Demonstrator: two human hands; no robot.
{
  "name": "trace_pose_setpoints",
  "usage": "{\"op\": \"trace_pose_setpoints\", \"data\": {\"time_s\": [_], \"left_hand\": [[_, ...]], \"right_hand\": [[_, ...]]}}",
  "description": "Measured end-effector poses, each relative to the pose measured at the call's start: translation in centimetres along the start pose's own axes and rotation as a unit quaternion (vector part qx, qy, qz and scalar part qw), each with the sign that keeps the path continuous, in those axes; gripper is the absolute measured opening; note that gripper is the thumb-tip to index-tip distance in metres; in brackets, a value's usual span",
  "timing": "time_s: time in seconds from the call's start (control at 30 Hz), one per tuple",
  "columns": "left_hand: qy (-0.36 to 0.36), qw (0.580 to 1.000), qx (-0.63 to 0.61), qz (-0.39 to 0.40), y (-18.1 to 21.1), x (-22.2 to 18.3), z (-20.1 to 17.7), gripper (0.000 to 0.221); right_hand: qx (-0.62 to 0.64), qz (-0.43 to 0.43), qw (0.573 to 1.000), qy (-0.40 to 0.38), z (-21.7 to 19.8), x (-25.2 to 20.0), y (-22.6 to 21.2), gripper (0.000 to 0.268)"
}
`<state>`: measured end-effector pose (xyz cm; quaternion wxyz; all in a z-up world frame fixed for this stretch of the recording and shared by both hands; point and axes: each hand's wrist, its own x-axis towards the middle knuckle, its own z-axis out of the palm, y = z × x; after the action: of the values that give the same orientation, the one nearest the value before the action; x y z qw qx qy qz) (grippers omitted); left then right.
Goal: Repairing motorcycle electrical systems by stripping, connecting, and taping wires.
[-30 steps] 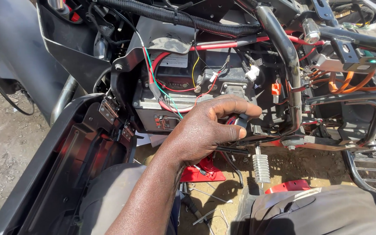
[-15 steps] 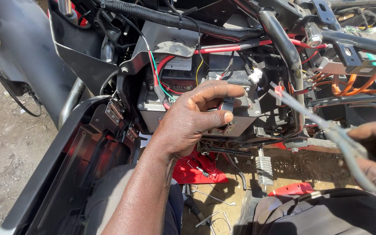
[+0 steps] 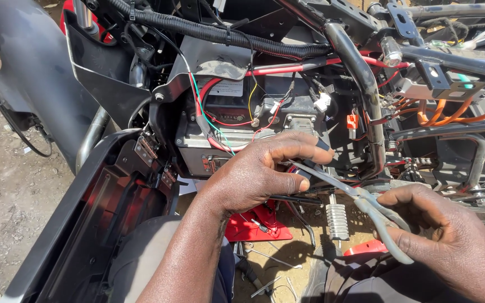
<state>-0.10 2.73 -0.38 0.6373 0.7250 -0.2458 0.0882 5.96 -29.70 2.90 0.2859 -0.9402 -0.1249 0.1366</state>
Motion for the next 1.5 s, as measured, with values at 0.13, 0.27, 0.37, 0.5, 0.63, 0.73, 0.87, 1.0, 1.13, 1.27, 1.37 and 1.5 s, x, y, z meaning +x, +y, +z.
{"op": "trace_pose_setpoints", "data": {"time_s": [0.13,0.27,0.37,0.5,0.63,0.73,0.87,1.0,1.13,1.27,1.37,1.5], "left_hand": [[-0.015,1.0,0.022,0.001,-0.6,0.0,0.1,0.047],[-0.018,0.998,0.043,0.03,-0.7,0.3,0.2,0.049],[-0.019,1.0,0.005,-0.002,-0.3,0.5,0.6,0.038],[-0.026,0.999,0.018,-0.007,-0.5,0.6,0.6,0.038],[0.054,0.996,0.015,-0.065,-0.8,0.5,0.2,0.041],[0.127,0.989,0.025,-0.077,-0.6,0.6,0.1,0.042],[0.161,0.981,0.081,-0.075,-0.9,1.0,0.7,0.041],[0.167,0.983,0.013,-0.079,-1.2,1.0,1.3,0.036],[0.192,0.97,-0.108,-0.103,-0.9,1.0,1.7,0.033],[0.148,0.976,-0.116,-0.107,-1.8,0.7,1.8,0.038],[0.052,0.99,-0.06,-0.115,-1.0,0.7,1.3,0.039],[0.014,0.998,0.037,-0.046,-1.4,0.8,1.4,0.039]], "right_hand": [[0.001,-0.055,0.998,-0.021,0.8,0.2,0.0,0.041],[-0.009,-0.064,0.998,-0.016,1.3,-0.1,0.7,0.04],[0.029,-0.14,0.989,-0.027,1.7,0.4,1.9,0.035],[0.018,-0.091,0.995,-0.033,1.7,0.3,1.0,0.033],[0.029,0.037,0.997,-0.061,1.7,0.5,0.9,0.035],[0.044,0.021,0.998,-0.037,1.6,0.8,1.7,0.035],[0.116,0.005,0.993,-0.033,1.6,0.7,1.6,0.024],[0.337,0.074,0.938,-0.029,1.9,0.9,2.7,0.042],[0.317,0.109,0.942,-0.011,1.2,0.4,1.2,0.038],[0.24,0.083,0.967,-0.033,1.1,0.5,1.7,0.039],[0.229,0.043,0.972,-0.043,1.4,0.4,1.5,0.034],[0.181,-0.007,0.982,-0.052,1.5,0.3,1.2,0.034]]}}
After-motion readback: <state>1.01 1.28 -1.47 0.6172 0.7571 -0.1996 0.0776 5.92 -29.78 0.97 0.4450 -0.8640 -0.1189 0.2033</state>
